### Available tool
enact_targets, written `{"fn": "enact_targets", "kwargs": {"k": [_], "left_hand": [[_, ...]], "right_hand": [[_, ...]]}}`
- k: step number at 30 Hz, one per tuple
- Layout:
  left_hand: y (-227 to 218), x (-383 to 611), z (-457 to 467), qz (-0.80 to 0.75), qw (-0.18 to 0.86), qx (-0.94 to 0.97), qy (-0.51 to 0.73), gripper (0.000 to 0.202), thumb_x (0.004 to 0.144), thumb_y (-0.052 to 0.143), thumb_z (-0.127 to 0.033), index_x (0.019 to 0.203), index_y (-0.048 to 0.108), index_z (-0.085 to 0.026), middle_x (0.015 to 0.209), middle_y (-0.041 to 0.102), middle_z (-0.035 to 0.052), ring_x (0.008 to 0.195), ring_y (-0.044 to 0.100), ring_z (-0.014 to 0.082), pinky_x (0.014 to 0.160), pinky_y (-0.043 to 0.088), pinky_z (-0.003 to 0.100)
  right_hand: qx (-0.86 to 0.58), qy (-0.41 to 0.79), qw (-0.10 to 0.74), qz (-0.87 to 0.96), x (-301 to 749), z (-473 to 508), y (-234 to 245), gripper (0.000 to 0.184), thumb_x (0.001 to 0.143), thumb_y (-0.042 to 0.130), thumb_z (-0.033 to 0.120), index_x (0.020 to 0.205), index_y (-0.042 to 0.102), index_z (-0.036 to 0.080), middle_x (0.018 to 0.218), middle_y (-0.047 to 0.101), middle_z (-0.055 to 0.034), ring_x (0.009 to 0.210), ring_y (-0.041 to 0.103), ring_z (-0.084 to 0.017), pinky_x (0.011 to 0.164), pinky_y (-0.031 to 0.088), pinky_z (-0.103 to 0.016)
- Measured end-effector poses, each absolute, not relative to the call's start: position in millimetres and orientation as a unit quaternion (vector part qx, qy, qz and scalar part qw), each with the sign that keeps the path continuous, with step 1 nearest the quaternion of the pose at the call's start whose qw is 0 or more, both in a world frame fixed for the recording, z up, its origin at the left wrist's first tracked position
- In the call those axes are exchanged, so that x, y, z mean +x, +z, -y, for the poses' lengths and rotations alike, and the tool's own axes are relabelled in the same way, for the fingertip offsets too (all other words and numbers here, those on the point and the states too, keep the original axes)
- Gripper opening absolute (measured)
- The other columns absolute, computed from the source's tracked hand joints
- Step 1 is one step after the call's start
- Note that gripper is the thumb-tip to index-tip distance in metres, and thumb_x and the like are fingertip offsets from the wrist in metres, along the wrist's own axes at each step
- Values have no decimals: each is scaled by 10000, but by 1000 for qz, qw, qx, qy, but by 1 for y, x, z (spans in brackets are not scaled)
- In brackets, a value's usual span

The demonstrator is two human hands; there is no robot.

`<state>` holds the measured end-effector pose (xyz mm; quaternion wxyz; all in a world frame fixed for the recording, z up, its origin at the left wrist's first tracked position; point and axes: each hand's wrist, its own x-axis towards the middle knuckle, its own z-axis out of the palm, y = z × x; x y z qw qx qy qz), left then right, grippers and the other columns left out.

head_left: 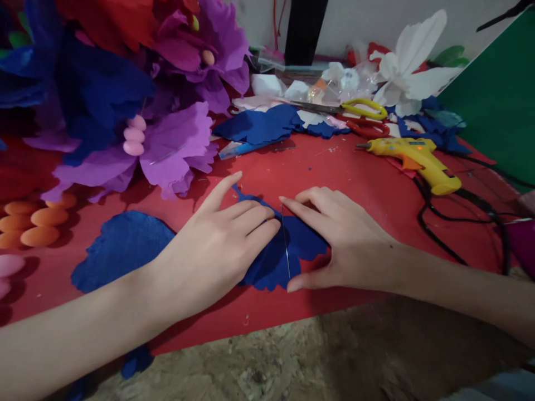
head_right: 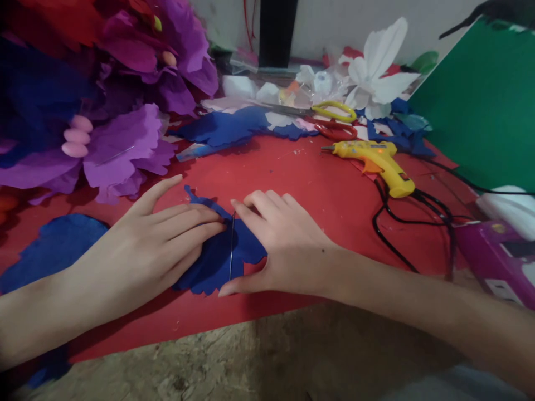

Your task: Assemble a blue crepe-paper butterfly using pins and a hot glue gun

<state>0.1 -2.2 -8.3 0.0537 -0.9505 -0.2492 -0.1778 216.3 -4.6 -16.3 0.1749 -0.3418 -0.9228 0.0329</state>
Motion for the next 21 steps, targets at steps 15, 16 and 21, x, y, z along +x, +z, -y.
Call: {"fn": "enact_targets", "kwargs": {"k": [15, 16, 21], "left_hand": [[-7, -2, -2, 275, -47, -941, -192, 349, 962, 270, -92, 965, 617, -123, 980, 706, 80, 868, 673, 170, 1112, 337, 526], [-6, -2, -2, 282, -54, -939, -191, 332, 964, 284, -108, 970, 615, -128, 980, 707, 79, 879, 671, 174, 1111, 332, 534], [-8, 0, -1, 293, -70, -934, -192, 272, 961, 335, -169, 1018, 599, -134, 1001, 699, 90, 928, 656, 202, 1116, 280, 580]], "right_hand": [[-200, 22, 179, 963, 230, 18, -13, 319, 919, 394, 124, 1159, 600, 76, 1180, 662, -123, 1142, 588, -181, 956, 506, -351], [-200, 21, 170, 965, 231, 18, -12, 330, 920, 386, 122, 1167, 601, 79, 1197, 656, -123, 1162, 580, -176, 970, 501, -349], [-192, 32, 146, 970, 233, 18, -10, 366, 933, 344, 125, 1175, 617, 90, 1211, 651, -112, 1188, 569, -158, 1014, 481, -338]]}}
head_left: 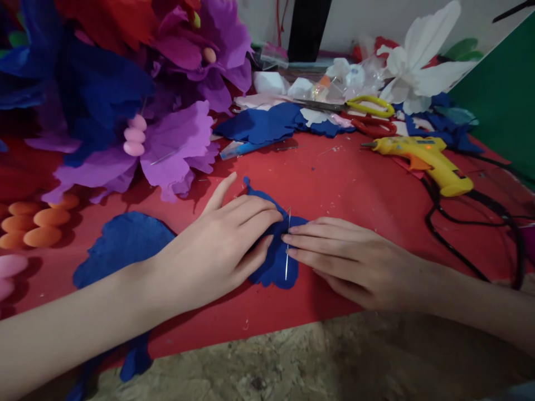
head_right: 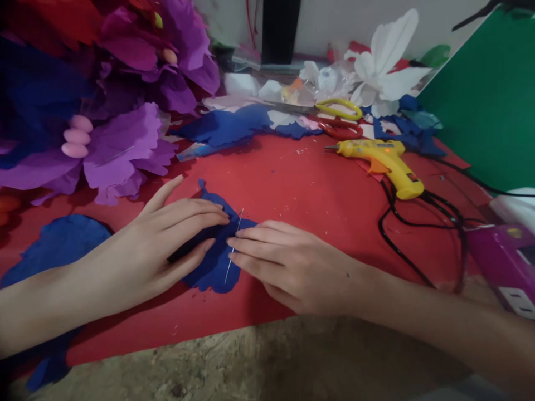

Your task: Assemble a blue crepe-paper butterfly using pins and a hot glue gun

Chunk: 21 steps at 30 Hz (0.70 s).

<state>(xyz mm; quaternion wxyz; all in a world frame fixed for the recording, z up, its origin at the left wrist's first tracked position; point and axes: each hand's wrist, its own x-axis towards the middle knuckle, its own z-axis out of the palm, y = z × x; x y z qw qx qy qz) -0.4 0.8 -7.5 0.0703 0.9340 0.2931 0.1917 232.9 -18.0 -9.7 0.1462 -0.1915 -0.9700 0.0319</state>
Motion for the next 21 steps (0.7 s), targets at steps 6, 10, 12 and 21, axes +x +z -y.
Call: {"fn": "enact_targets", "kwargs": {"k": [6, 10, 12, 21], "left_hand": [[-11, -3, -2, -283, 87, 938, 179, 333, 951, 371, -147, 1257, 493, -97, 1191, 656, 119, 1110, 584, 234, 1126, 227, 595], [-11, -2, -6, -282, 86, 943, 156, 427, 942, 358, -152, 1362, 399, -86, 1237, 636, 117, 1156, 535, 245, 1100, 294, 545], [-11, -2, -9, -279, 93, 944, 150, 445, 932, 350, -157, 1369, 398, -83, 1218, 642, 116, 1154, 524, 247, 1089, 319, 512], [-11, -1, -13, -272, 123, 940, 167, 448, 905, 370, -117, 1347, 436, -80, 1156, 664, 112, 1114, 517, 246, 1087, 306, 509]], "right_hand": [[-178, 36, 156, 971, 234, 17, -11, 352, 936, 363, 138, 1174, 612, 65, 1234, 635, -120, 1192, 571, -194, 1019, 486, -371], [-169, 47, 153, 973, 234, 16, -11, 354, 935, 364, 134, 1182, 607, 61, 1238, 633, -120, 1206, 560, -191, 1038, 473, -367], [-171, 52, 144, 973, 234, 16, -12, 360, 935, 360, 133, 1191, 604, 68, 1249, 626, -122, 1223, 546, -186, 1051, 464, -373], [-176, 53, 145, 972, 233, 16, -11, 355, 936, 355, 123, 1165, 618, 60, 1250, 624, -119, 1219, 551, -200, 1055, 465, -381]]}}
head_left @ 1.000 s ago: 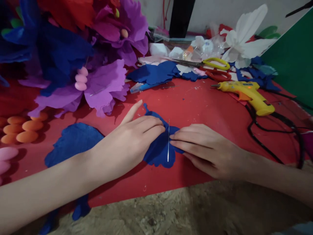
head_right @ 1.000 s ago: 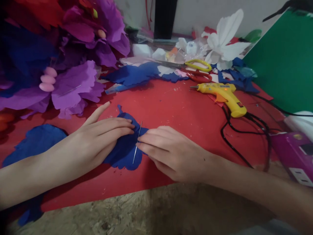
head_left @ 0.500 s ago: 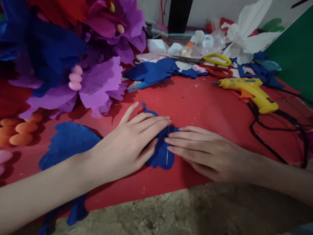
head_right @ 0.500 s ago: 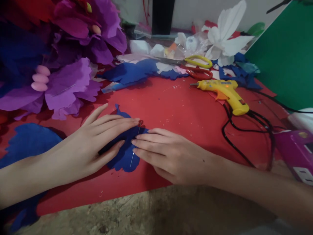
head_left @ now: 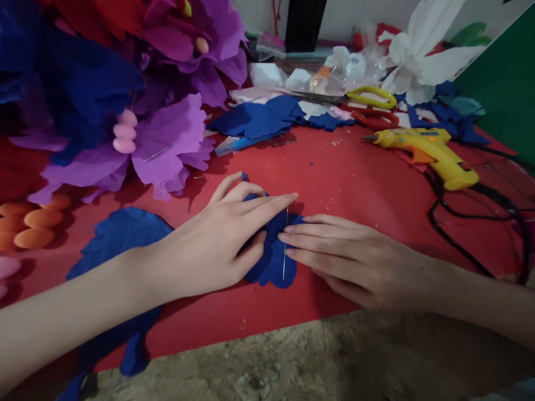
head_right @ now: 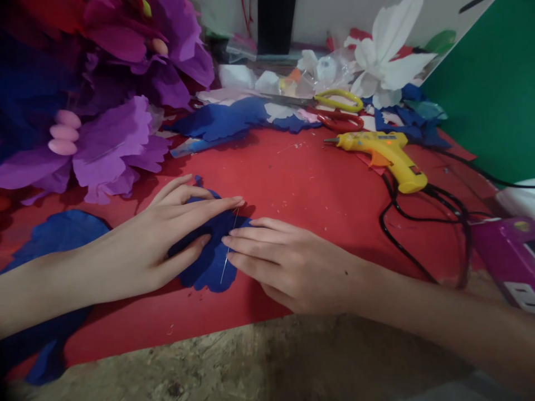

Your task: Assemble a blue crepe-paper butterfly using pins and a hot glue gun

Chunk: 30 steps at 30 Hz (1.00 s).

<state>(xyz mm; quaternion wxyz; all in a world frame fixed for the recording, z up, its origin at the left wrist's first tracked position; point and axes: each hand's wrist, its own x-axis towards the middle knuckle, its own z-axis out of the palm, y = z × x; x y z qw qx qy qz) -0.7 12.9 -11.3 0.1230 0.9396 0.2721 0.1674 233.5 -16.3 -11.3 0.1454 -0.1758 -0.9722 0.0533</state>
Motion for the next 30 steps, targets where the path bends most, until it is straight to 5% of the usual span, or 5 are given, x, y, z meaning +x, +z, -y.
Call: {"fn": "enact_targets", "kwargs": {"k": [9, 30], "left_hand": [[-12, -1, -13, -277, 144, 934, 174, 433, 891, 394, -109, 1318, 443, -66, 1171, 634, 122, 1104, 519, 238, 1091, 294, 468], [-9, -1, -9, -291, 145, 932, 158, 428, 912, 390, -152, 1328, 428, -60, 1241, 594, 148, 1180, 505, 280, 1113, 239, 574]], "right_hand": [[-180, 52, 145, 972, 233, 18, -10, 355, 934, 347, 113, 1158, 616, 53, 1244, 625, -140, 1220, 549, -200, 1061, 457, -378], [-173, 37, 178, 968, 232, 18, -13, 314, 920, 367, 100, 1131, 593, 44, 1208, 644, -149, 1175, 579, -197, 1034, 481, -378]]}}
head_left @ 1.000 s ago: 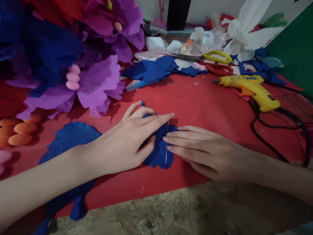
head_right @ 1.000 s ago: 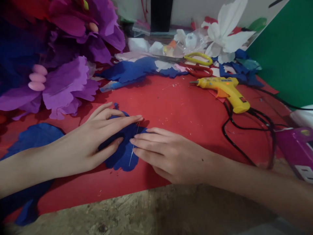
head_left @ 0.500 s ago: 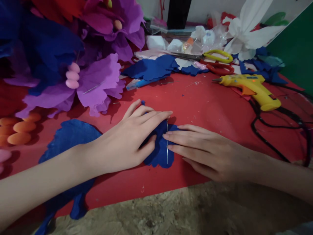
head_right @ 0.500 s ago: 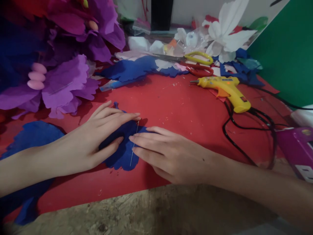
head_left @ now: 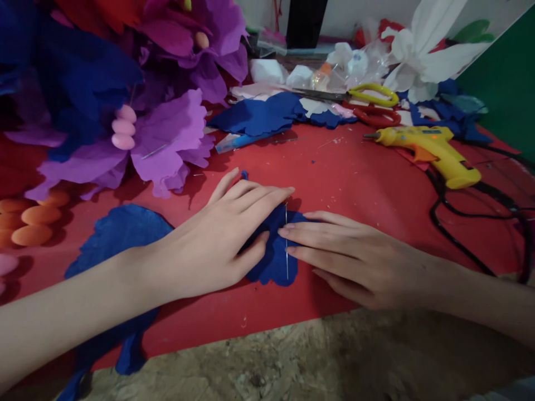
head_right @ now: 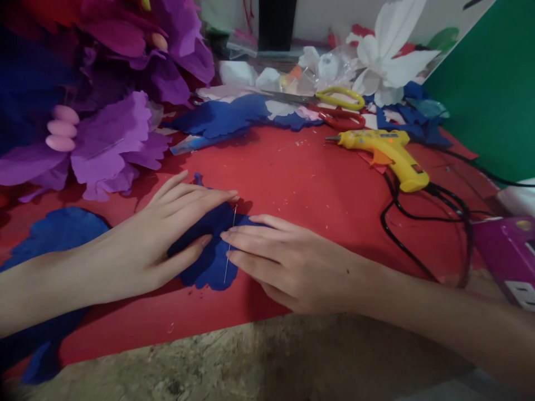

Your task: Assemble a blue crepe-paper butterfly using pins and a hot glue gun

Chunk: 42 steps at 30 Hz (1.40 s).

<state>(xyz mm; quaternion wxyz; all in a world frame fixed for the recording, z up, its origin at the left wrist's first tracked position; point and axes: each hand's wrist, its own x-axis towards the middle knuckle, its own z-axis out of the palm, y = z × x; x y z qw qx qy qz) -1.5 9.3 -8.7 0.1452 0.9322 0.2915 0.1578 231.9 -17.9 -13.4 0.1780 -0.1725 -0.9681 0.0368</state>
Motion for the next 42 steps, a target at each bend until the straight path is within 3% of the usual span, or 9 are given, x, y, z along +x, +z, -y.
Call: {"fn": "enact_targets", "kwargs": {"k": [6, 10, 17, 26, 35, 42], "left_hand": [[-9, 2, 1, -296, 118, 936, 152, 624, 845, 581, -400, 1324, 420, -35, 1269, 586, 186, 1184, 522, 343, 1114, 200, 645], [-11, 4, 3, -296, 104, 937, 153, 743, 770, 663, -470, 1318, 425, -29, 1259, 602, 176, 1180, 521, 353, 1124, 186, 649], [-13, 5, 3, -302, 104, 936, 149, 740, 775, 655, -459, 1321, 416, -20, 1259, 604, 172, 1181, 517, 351, 1116, 200, 655], [-12, 6, 5, -315, 118, 931, 142, 695, 813, 587, -406, 1352, 384, -16, 1280, 584, 161, 1221, 491, 317, 1144, 171, 607], [-12, 6, 4, -313, 127, 930, 144, 686, 786, 613, -403, 1334, 398, -50, 1294, 575, 149, 1263, 462, 301, 1170, 159, 544], [-11, 5, 4, -318, 154, 926, 134, 662, 790, 610, -388, 1321, 392, -57, 1303, 569, 169, 1265, 471, 310, 1164, 122, 592]], "right_hand": [[-166, 39, 176, 970, 233, 17, -13, 322, 935, 357, 121, 1128, 603, 43, 1193, 653, -142, 1177, 578, -197, 1038, 479, -379], [-164, 36, 181, 969, 232, 17, -13, 318, 935, 358, 118, 1116, 609, 42, 1185, 660, -128, 1167, 585, -200, 1034, 483, -382], [-168, 12, 183, 969, 232, 16, -13, 315, 936, 357, 127, 1102, 617, 64, 1183, 661, -125, 1155, 591, -202, 1016, 491, -383], [-172, -4, 179, 969, 231, 15, -8, 323, 939, 343, 131, 1033, 649, 87, 1093, 692, -116, 1054, 631, -187, 943, 523, -347], [-174, -9, 182, 968, 233, 17, -8, 328, 941, 342, 139, 1021, 658, 104, 1069, 695, -109, 1062, 618, -176, 970, 505, -354], [-175, -13, 211, 962, 233, 16, -11, 276, 939, 388, 172, 944, 658, 119, 1033, 704, -97, 1020, 627, -168, 956, 499, -333]]}}
